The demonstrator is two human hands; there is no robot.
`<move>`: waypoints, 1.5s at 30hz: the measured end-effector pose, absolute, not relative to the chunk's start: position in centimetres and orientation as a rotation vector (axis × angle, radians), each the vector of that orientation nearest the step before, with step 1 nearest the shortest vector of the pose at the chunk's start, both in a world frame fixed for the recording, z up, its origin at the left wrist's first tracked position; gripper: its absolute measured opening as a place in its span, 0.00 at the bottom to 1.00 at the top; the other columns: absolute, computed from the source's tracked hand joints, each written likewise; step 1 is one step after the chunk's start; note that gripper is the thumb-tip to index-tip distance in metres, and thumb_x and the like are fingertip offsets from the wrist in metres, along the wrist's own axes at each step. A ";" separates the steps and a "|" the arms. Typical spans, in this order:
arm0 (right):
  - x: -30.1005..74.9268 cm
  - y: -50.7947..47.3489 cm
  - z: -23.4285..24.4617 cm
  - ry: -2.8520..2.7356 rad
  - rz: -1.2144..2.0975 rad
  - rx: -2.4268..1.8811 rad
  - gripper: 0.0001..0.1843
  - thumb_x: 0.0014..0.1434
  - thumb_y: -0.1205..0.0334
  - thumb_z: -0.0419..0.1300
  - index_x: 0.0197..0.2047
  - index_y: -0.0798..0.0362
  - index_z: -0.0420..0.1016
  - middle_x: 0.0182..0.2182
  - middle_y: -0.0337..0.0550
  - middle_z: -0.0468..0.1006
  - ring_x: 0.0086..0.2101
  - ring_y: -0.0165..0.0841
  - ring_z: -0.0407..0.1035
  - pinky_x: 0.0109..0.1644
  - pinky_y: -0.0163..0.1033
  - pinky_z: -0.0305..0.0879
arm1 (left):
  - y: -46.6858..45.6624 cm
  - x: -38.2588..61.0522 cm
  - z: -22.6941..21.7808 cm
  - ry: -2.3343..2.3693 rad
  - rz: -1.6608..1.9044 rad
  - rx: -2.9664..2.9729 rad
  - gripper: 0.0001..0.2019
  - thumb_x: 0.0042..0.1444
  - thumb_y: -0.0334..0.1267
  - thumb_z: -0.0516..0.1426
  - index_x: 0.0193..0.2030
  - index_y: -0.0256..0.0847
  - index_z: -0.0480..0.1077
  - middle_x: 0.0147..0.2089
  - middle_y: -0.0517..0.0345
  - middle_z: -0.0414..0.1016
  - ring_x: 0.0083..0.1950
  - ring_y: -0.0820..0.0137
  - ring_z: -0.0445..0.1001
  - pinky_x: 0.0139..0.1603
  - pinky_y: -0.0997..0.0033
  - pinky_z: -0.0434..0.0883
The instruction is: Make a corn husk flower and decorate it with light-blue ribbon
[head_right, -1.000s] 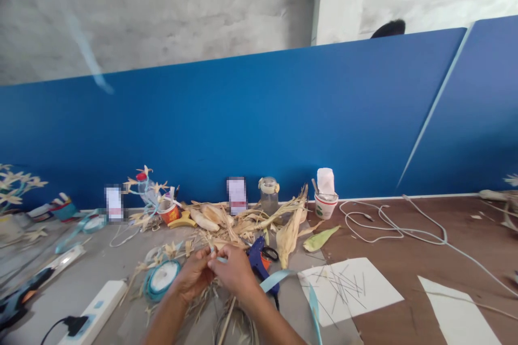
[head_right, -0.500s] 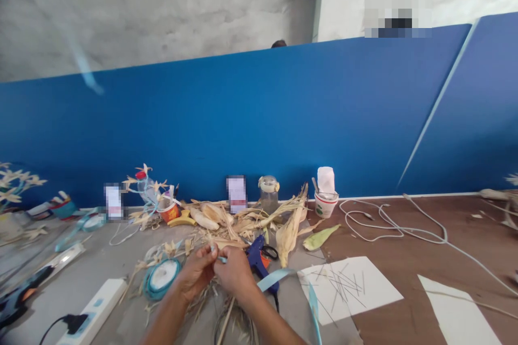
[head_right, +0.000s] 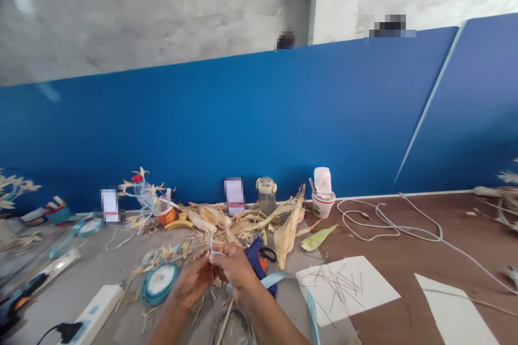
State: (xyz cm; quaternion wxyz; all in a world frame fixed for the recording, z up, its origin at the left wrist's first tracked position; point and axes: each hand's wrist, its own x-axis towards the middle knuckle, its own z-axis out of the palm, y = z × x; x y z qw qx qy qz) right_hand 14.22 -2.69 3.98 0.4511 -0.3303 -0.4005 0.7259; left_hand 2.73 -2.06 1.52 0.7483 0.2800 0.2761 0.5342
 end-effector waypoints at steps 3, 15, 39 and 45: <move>14.0 -2.6 3.5 -0.949 1.811 -0.838 0.14 0.38 0.56 0.62 0.18 0.52 0.60 0.08 0.25 0.54 0.10 0.18 0.42 0.17 0.31 0.34 | -2.0 2.4 1.5 0.621 1.144 0.629 0.10 0.37 0.34 0.68 0.28 0.37 0.76 0.26 0.58 0.76 0.28 0.72 0.71 0.33 0.72 0.66; 14.1 -1.8 2.1 -1.130 1.426 -1.104 0.05 0.39 0.66 0.58 0.20 0.54 0.63 0.16 0.32 0.65 0.21 0.25 0.58 0.28 0.31 0.55 | -1.8 2.3 1.3 0.668 1.114 0.581 0.11 0.39 0.33 0.67 0.28 0.38 0.71 0.28 0.61 0.73 0.29 0.75 0.71 0.33 0.74 0.66; 15.7 -1.9 3.9 -1.470 1.247 -1.173 0.08 0.49 0.63 0.54 0.20 0.54 0.64 0.17 0.33 0.64 0.22 0.26 0.59 0.29 0.31 0.54 | -1.5 2.3 1.4 0.996 1.313 0.945 0.19 0.42 0.42 0.65 0.38 0.41 0.63 0.22 0.67 0.68 0.21 0.75 0.66 0.26 0.73 0.66; 15.8 -2.0 4.0 -1.294 1.575 -1.074 0.08 0.49 0.62 0.54 0.21 0.52 0.61 0.14 0.31 0.65 0.18 0.27 0.61 0.24 0.31 0.55 | -2.1 3.2 1.7 1.028 1.216 1.102 0.19 0.44 0.42 0.63 0.41 0.42 0.61 0.21 0.67 0.69 0.18 0.74 0.65 0.21 0.74 0.63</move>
